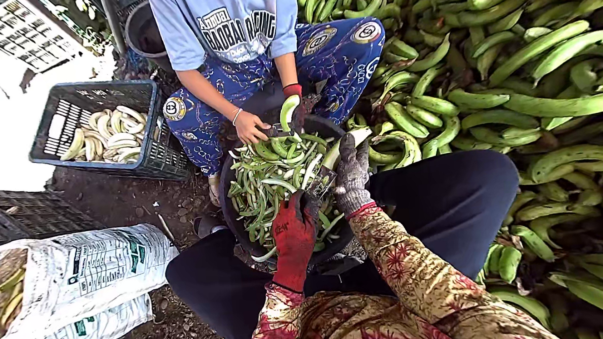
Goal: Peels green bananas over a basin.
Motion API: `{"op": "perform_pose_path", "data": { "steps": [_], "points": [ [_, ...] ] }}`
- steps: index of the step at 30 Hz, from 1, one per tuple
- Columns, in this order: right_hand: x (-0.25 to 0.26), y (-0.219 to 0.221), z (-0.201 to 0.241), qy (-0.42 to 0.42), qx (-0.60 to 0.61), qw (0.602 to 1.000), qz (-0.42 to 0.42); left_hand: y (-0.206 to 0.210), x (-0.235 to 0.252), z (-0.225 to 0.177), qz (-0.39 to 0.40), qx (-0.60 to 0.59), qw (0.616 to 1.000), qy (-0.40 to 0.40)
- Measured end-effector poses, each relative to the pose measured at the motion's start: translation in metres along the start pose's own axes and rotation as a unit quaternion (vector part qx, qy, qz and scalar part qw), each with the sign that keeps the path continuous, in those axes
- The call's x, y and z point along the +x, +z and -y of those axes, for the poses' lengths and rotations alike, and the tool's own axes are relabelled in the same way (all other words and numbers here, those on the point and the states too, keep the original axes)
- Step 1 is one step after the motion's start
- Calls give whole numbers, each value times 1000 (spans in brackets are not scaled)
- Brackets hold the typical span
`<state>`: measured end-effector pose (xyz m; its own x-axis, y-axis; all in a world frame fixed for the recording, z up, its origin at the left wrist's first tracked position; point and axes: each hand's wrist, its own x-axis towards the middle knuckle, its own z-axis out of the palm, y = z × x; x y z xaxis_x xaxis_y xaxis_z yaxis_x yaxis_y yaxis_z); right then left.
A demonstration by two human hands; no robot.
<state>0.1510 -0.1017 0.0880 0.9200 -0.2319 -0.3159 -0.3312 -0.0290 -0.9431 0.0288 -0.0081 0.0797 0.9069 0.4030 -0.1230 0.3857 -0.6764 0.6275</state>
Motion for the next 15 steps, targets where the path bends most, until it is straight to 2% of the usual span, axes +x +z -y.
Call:
{"op": "perform_pose_path", "data": {
  "steps": [7,9,11,12,13,14,15],
  "points": [
    [5,-3,-12,-9,-12,1000,9,-6,22,0,71,16,997,-30],
    [5,-8,-16,6,-19,998,59,-4,32,6,78,3,997,-16],
    [8,-17,-27,55,39,984,166,-3,46,13,77,7,997,10],
    [12,-21,-36,83,114,959,245,-3,54,18,67,18,997,33],
    [18,-25,-47,113,198,918,325,-1,63,23,60,34,996,57],
    [24,-30,-57,144,254,871,396,0,72,29,59,50,994,81],
    [29,-38,-61,162,265,841,444,1,80,32,65,57,991,98]
  ]
}}
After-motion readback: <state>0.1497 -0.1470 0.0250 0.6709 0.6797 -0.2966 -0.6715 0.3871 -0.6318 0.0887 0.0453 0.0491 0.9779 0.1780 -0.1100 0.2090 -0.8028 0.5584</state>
